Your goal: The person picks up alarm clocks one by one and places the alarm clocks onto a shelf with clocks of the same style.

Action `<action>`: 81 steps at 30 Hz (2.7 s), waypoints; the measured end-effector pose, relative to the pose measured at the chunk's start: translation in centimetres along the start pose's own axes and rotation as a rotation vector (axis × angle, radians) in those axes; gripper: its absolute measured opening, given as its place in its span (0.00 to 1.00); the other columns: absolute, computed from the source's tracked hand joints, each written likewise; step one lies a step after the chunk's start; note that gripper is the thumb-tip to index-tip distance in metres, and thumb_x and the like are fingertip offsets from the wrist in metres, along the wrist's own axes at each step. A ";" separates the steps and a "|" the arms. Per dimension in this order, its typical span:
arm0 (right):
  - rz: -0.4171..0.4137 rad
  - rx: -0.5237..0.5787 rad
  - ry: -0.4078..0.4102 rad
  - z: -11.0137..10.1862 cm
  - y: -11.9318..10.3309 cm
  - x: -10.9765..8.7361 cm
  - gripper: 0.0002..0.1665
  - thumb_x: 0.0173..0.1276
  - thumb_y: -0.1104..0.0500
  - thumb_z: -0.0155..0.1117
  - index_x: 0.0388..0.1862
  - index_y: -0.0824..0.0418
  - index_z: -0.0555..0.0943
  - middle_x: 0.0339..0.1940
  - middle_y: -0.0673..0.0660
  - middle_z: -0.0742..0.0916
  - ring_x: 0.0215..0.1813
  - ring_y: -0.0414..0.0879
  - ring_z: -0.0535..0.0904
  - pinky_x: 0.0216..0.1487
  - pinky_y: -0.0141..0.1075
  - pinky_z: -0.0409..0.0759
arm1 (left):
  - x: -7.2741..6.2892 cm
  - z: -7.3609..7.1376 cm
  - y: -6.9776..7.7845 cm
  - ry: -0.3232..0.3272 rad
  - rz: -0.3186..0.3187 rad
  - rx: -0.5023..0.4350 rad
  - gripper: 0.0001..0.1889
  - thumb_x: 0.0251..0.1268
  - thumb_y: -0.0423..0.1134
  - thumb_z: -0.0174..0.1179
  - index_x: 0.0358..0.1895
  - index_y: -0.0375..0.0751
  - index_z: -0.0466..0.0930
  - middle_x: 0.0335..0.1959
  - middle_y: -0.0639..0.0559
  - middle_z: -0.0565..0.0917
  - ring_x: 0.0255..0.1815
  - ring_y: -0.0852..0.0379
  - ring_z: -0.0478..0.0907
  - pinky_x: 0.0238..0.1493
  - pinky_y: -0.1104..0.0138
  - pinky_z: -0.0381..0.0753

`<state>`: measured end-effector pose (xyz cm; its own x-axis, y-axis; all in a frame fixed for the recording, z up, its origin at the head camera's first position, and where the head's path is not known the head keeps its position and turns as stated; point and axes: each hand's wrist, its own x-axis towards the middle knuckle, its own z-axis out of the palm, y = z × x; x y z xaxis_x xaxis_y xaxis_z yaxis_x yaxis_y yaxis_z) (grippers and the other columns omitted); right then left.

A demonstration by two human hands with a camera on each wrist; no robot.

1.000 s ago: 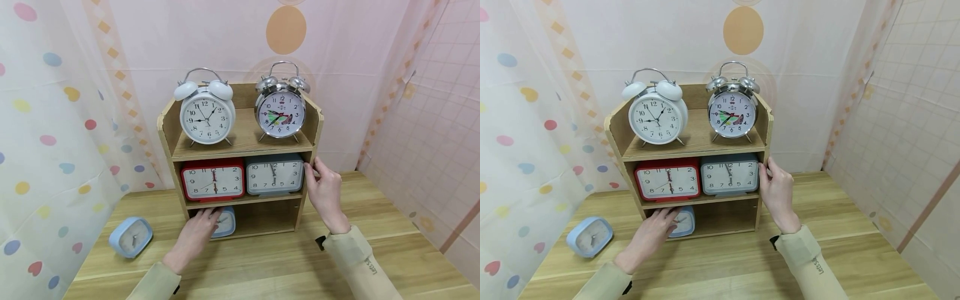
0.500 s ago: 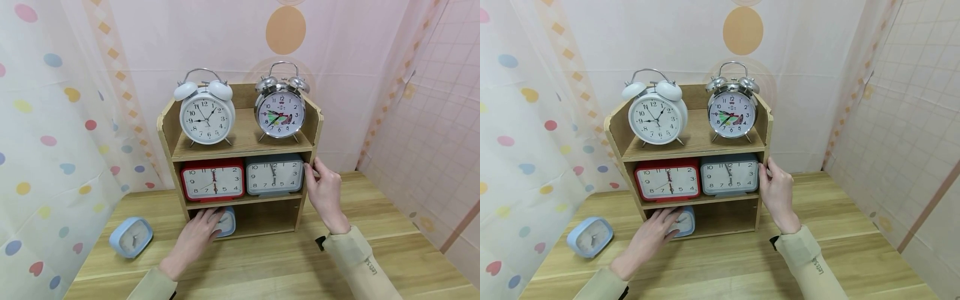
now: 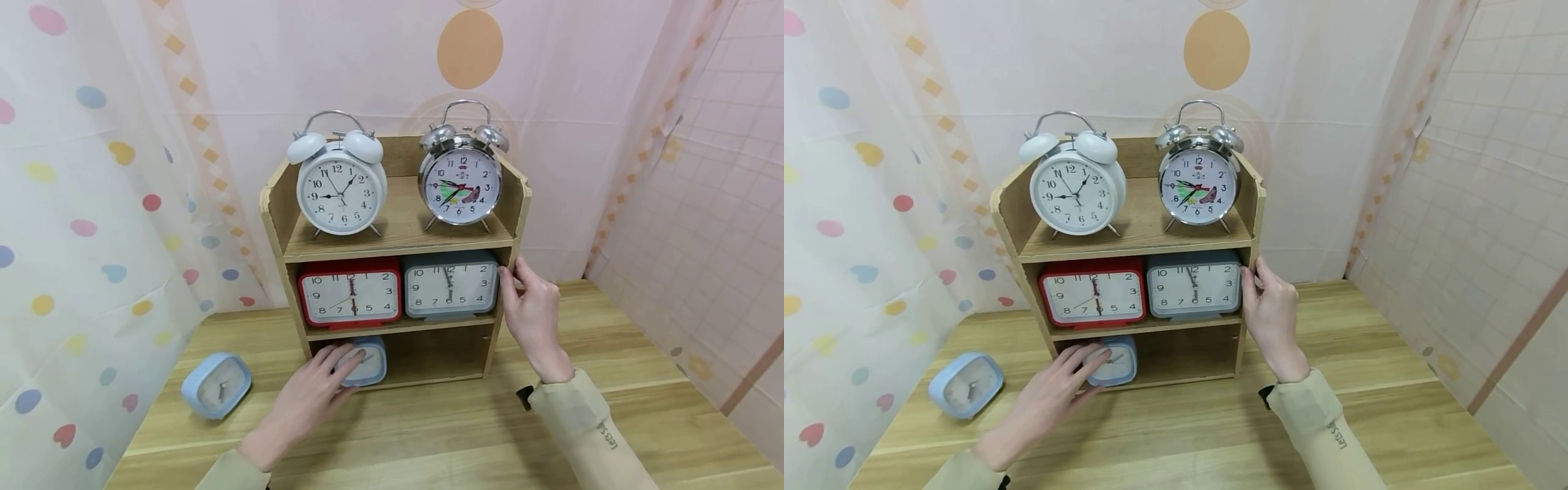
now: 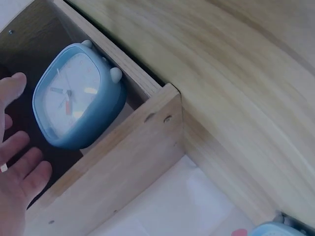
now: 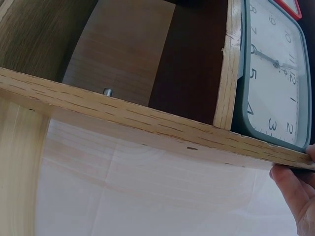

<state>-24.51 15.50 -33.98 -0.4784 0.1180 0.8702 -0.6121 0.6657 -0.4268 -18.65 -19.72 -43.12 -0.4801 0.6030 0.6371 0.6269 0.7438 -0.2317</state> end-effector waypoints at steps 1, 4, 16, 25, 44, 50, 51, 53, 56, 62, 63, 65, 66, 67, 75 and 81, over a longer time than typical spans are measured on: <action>-0.002 -0.001 0.001 0.0 0.0 0.0 0.13 0.74 0.71 0.62 0.27 0.70 0.77 0.22 0.67 0.87 0.34 0.67 0.91 0.34 0.08 0.70 | -0.1 -0.1 -0.1 0.009 0.015 -0.009 0.31 0.56 0.48 0.79 0.62 0.42 0.82 0.57 0.44 0.86 0.53 0.45 0.84 0.49 0.57 0.88; -0.004 0.001 0.000 0.0 -0.1 0.0 0.13 0.74 0.71 0.62 0.27 0.70 0.77 0.22 0.67 0.87 0.34 0.67 0.91 0.35 0.08 0.71 | -0.5 -0.2 -0.1 0.036 0.055 -0.021 0.22 0.80 0.53 0.56 0.62 0.41 0.82 0.57 0.43 0.85 0.54 0.44 0.84 0.49 0.56 0.89; 0.007 0.002 -0.003 0.0 -0.1 -0.1 0.12 0.75 0.71 0.62 0.28 0.72 0.77 0.22 0.68 0.87 0.32 0.66 0.91 0.38 0.06 0.69 | -2.9 -1.5 -0.9 0.074 0.031 -0.041 0.34 0.86 0.60 0.31 0.62 0.42 0.84 0.54 0.43 0.87 0.54 0.44 0.86 0.47 0.56 0.90; -0.006 -0.013 0.003 -0.1 0.0 -0.1 0.11 0.74 0.71 0.62 0.30 0.74 0.78 0.23 0.68 0.87 0.32 0.66 0.91 0.32 0.46 0.86 | -4.3 -2.3 -1.5 0.088 0.009 -0.033 0.33 0.86 0.60 0.33 0.63 0.43 0.84 0.57 0.44 0.87 0.54 0.46 0.86 0.46 0.56 0.89; 0.003 -0.002 -0.006 -0.1 -0.1 -0.2 0.09 0.74 0.71 0.62 0.32 0.73 0.80 0.26 0.70 0.89 0.33 0.66 0.91 0.32 0.50 0.86 | -7.6 -2.9 -3.5 0.048 -0.152 -0.056 0.34 0.81 0.66 0.41 0.63 0.44 0.84 0.63 0.44 0.86 0.60 0.44 0.83 0.48 0.50 0.87; -0.001 0.002 -0.003 -0.1 0.0 -0.2 0.10 0.74 0.71 0.62 0.31 0.73 0.79 0.25 0.69 0.88 0.33 0.67 0.91 0.33 0.49 0.86 | -8.4 -3.3 -4.2 0.039 -0.221 -0.052 0.33 0.80 0.67 0.43 0.64 0.45 0.84 0.65 0.43 0.85 0.62 0.41 0.81 0.52 0.48 0.84; -0.002 0.002 -0.002 -0.1 0.0 -0.2 0.10 0.74 0.71 0.62 0.30 0.73 0.79 0.25 0.69 0.88 0.33 0.67 0.91 0.32 0.49 0.86 | -8.5 -3.3 -4.4 0.040 -0.231 -0.050 0.33 0.80 0.67 0.43 0.64 0.45 0.84 0.65 0.42 0.85 0.62 0.40 0.81 0.54 0.47 0.83; -0.003 0.002 -0.002 -0.1 0.1 -0.2 0.10 0.74 0.71 0.62 0.30 0.73 0.79 0.25 0.69 0.88 0.33 0.66 0.91 0.32 0.49 0.86 | -8.9 -3.2 -4.7 0.033 -0.259 -0.050 0.31 0.78 0.66 0.50 0.63 0.45 0.84 0.65 0.41 0.85 0.63 0.38 0.80 0.55 0.45 0.82; -0.005 0.003 -0.001 0.0 0.0 -0.2 0.10 0.74 0.71 0.62 0.31 0.73 0.79 0.25 0.69 0.88 0.34 0.67 0.91 0.32 0.48 0.86 | -9.4 -3.3 -5.1 -0.007 -0.320 -0.057 0.28 0.66 0.57 0.68 0.64 0.47 0.84 0.67 0.39 0.83 0.66 0.35 0.78 0.57 0.40 0.82; -0.004 0.000 -0.001 0.0 0.0 -0.2 0.10 0.74 0.71 0.62 0.31 0.72 0.79 0.25 0.69 0.88 0.34 0.67 0.91 0.33 0.49 0.86 | -10.3 -3.7 -5.9 -0.102 -0.413 -0.035 0.34 0.54 0.48 0.77 0.67 0.48 0.82 0.71 0.35 0.79 0.72 0.30 0.73 0.80 0.47 0.67; -0.004 0.001 -0.001 0.0 0.0 -0.3 0.09 0.74 0.71 0.62 0.31 0.72 0.79 0.25 0.69 0.88 0.34 0.67 0.91 0.33 0.49 0.86 | -10.4 -3.8 -6.0 -0.107 -0.422 -0.031 0.34 0.55 0.48 0.77 0.67 0.47 0.82 0.72 0.34 0.79 0.72 0.29 0.73 0.84 0.51 0.62; -0.006 0.002 0.001 0.0 0.0 -0.2 0.09 0.74 0.71 0.62 0.31 0.73 0.79 0.25 0.69 0.88 0.34 0.67 0.91 0.33 0.42 0.88 | -10.6 -3.8 -6.3 -0.104 -0.438 -0.031 0.33 0.57 0.49 0.76 0.68 0.46 0.81 0.72 0.32 0.79 0.72 0.27 0.72 0.86 0.52 0.57; -0.007 0.002 0.001 0.0 0.0 -0.2 0.09 0.74 0.71 0.62 0.31 0.73 0.80 0.25 0.69 0.88 0.35 0.67 0.91 0.33 0.42 0.87 | -10.7 -3.8 -6.5 -0.104 -0.452 -0.036 0.33 0.57 0.48 0.76 0.68 0.45 0.81 0.71 0.31 0.78 0.73 0.26 0.71 0.85 0.48 0.59; -0.007 0.002 0.001 0.0 0.0 -0.2 0.09 0.74 0.71 0.62 0.31 0.73 0.80 0.25 0.69 0.88 0.35 0.67 0.91 0.33 0.42 0.87 | -10.9 -3.9 -6.8 -0.099 -0.466 -0.043 0.33 0.57 0.48 0.76 0.67 0.44 0.81 0.71 0.30 0.78 0.72 0.24 0.71 0.81 0.42 0.63; 0.000 -0.009 -0.005 -0.1 0.0 -0.2 0.11 0.75 0.71 0.62 0.29 0.72 0.78 0.23 0.68 0.87 0.34 0.66 0.91 0.33 0.50 0.86 | -11.8 -4.3 -8.3 -0.065 -0.593 -0.075 0.33 0.57 0.43 0.77 0.66 0.37 0.81 0.68 0.25 0.78 0.68 0.19 0.70 0.62 0.29 0.72; 0.003 -0.012 -0.014 -0.2 0.1 -0.2 0.10 0.75 0.70 0.62 0.30 0.72 0.79 0.24 0.68 0.87 0.34 0.65 0.91 0.33 0.49 0.86 | -12.2 -4.7 -9.2 -0.078 -0.650 -0.072 0.32 0.61 0.43 0.75 0.67 0.35 0.78 0.69 0.23 0.76 0.67 0.20 0.70 0.62 0.29 0.72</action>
<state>-24.34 15.63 -34.20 -0.4892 0.1094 0.8653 -0.6030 0.6744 -0.4262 -15.70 -35.24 -45.32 -0.8162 0.0587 0.5747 0.2324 0.9441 0.2337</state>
